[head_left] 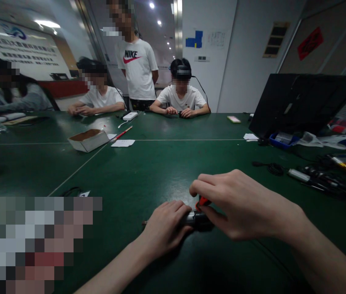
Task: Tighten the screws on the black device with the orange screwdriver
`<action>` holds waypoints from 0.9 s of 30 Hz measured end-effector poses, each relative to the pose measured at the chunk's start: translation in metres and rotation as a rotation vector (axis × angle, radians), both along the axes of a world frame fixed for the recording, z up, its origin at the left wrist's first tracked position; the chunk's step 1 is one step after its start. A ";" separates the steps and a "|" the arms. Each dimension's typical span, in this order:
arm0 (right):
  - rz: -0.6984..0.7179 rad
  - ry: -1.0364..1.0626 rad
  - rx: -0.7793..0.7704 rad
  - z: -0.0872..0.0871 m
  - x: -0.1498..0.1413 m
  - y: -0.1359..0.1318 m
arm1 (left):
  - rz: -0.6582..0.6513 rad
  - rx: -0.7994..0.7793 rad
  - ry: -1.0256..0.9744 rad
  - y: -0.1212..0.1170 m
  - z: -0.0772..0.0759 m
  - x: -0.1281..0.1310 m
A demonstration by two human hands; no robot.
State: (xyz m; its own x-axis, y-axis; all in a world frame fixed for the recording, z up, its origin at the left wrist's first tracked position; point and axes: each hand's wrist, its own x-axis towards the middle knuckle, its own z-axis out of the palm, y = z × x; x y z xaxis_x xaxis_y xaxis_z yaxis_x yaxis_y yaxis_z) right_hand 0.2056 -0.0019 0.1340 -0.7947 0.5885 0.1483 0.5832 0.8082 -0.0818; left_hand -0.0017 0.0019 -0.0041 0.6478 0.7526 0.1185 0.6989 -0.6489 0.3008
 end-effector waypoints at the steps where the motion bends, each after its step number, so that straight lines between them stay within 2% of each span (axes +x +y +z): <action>1: 0.000 -0.002 0.003 0.000 0.000 0.000 | -0.003 -0.004 0.005 0.000 0.001 0.000; 12: -0.006 -0.002 0.066 -0.004 0.001 0.003 | -0.003 -0.007 0.019 0.000 0.003 0.000; 20: 0.022 0.016 -0.049 0.002 0.000 0.000 | -0.003 -0.025 0.009 0.001 0.002 0.000; 27: 0.016 0.034 -0.043 -0.001 -0.001 0.001 | -0.003 -0.019 0.013 0.001 0.001 -0.001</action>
State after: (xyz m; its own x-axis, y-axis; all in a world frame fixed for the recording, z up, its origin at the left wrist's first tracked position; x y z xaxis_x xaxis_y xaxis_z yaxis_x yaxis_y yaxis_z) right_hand 0.2046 -0.0009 0.1327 -0.7992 0.5821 0.1501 0.5665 0.8128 -0.1356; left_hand -0.0023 0.0032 -0.0033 0.6515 0.7526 0.0958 0.7009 -0.6454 0.3038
